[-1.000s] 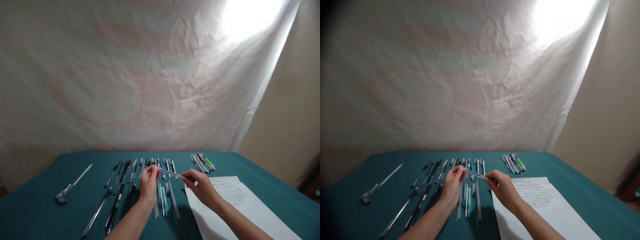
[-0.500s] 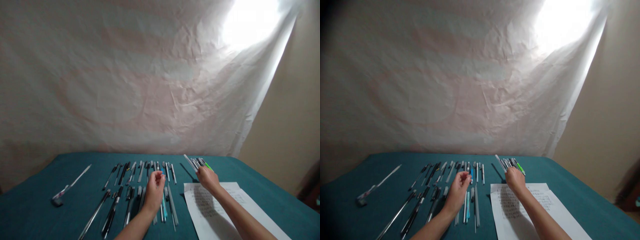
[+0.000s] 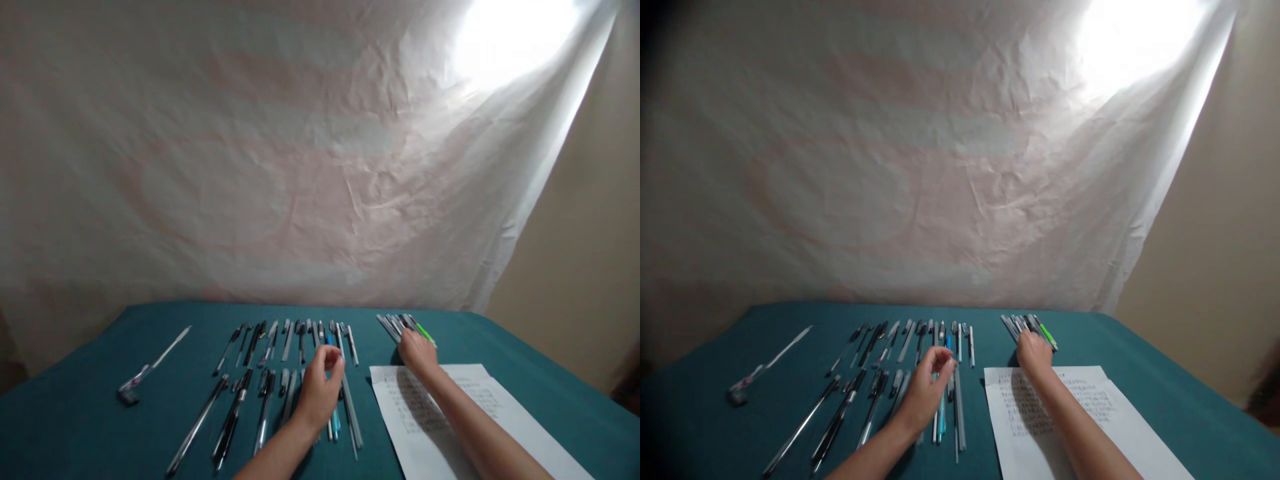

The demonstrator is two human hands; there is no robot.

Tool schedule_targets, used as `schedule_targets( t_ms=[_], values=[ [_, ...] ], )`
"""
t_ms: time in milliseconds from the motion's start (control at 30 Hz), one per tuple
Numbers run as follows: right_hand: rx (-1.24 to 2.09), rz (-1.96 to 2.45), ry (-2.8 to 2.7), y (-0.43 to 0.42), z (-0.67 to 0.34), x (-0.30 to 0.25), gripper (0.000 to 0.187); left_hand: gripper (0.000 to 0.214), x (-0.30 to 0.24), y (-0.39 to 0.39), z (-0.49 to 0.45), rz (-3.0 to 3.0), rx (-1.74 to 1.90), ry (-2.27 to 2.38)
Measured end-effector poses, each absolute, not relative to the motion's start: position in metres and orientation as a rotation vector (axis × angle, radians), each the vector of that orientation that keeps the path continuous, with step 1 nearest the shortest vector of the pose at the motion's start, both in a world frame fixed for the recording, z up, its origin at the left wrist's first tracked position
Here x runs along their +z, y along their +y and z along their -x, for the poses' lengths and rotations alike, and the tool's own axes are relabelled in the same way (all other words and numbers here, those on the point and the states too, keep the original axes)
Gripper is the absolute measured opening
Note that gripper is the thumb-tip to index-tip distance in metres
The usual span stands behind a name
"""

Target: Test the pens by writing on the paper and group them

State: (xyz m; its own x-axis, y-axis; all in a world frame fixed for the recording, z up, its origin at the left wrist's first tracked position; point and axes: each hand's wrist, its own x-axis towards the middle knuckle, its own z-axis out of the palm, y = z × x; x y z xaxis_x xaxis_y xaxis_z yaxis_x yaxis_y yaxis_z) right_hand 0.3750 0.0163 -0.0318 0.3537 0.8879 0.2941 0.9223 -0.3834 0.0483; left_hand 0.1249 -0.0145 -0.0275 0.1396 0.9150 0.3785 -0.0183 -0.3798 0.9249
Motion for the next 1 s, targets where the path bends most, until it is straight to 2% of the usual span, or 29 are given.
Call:
schedule_targets(
  t_ms=[100,200,333,433,667,1000],
  values=[
    [-0.453,2.449,-1.695,0.01,-0.368,-0.024,0.015,0.011,-0.026,-0.012,-0.123,-1.533,1.385,0.91],
    [-0.411,2.321,-1.803,-0.003,-0.347,-0.017,0.018,0.011,-0.026,-0.01,-0.121,-1.498,1.399,0.919],
    [0.059,1.947,-2.044,-0.027,-0.301,-0.017,0.018,0.012,-0.029,-0.007,-0.122,-1.458,1.402,0.916],
    [0.172,1.814,-2.047,-0.045,-0.271,-0.022,0.016,0.012,-0.032,-0.006,-0.123,-1.435,1.395,0.907],
    [0.349,1.831,-2.043,-0.06,-0.258,-0.032,0.028,0.012,-0.03,-0.007,-0.123,-1.416,1.382,0.904],
    [0.249,1.992,-2.092,-0.056,-0.264,-0.035,0.03,0.011,-0.029,-0.011,-0.127,-1.407,1.342,0.898]
  ],
)
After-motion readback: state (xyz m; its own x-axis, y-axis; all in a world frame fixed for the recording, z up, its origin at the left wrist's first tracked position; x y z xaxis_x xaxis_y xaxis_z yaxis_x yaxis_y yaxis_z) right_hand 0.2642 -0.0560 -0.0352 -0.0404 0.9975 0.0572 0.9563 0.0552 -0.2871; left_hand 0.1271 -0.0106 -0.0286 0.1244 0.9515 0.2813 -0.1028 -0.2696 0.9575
